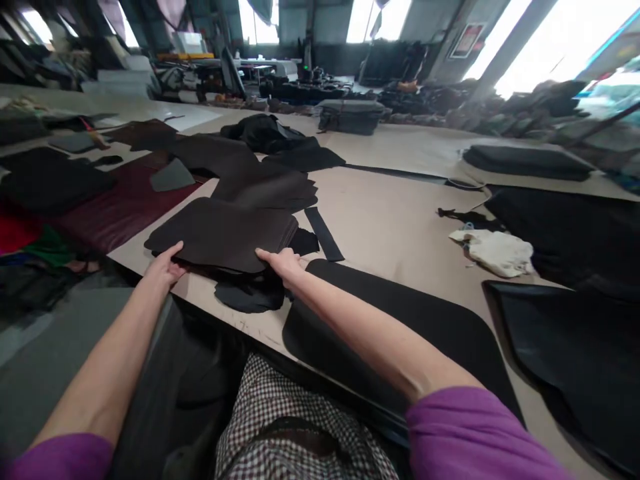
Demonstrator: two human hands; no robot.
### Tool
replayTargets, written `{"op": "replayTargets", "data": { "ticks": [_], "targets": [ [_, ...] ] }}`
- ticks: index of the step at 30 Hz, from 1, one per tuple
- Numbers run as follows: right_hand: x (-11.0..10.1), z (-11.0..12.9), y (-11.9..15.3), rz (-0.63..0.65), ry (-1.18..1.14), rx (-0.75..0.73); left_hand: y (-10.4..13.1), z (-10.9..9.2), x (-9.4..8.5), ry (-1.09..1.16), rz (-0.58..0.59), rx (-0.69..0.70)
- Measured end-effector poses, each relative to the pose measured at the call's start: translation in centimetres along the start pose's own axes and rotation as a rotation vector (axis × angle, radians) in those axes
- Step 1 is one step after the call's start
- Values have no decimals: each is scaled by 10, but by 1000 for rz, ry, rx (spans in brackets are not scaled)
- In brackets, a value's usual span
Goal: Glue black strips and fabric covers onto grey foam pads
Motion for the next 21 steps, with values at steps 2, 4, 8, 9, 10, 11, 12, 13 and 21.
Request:
{"op": "replayTargets", "data": {
  "ticks": [2, 4, 8, 9, 10, 11, 12, 13, 21],
  "targets": [
    [2, 1, 1, 12, -12, 31, 0, 0, 2, -21, 22, -8],
    [3, 5, 1, 23, -20, 40, 1, 2, 5, -33, 38, -4],
    [5, 12, 3, 17, -18, 22, 2, 5, 9, -29, 16, 86],
    [5, 13, 4, 14, -17, 12, 2, 6, 8, -26, 5, 111],
    [6, 13, 5, 11, -18, 1, 1, 6, 8, -24, -4, 131],
    [7, 12, 6, 6, -19, -10, 1, 7, 7, -24, -9, 145],
    [8, 11, 6, 2, -20, -20, 1, 7, 6, -25, -10, 154],
    [10, 10, 6, -2, -21, -31, 0, 6, 6, -27, -10, 161],
    [31, 18, -1, 8, 9, -96, -23, -15, 4, -51, -13, 194]
  ]
}}
Point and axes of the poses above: each hand's wrist, its own y-axis away from the middle knuckle, its own x-axis out of the palm, z = x × y, the point moved 8 cm from there along -y, towards the middle knuckle, and after that the axes turned 14 degrees about y, right-handed, at the moved point
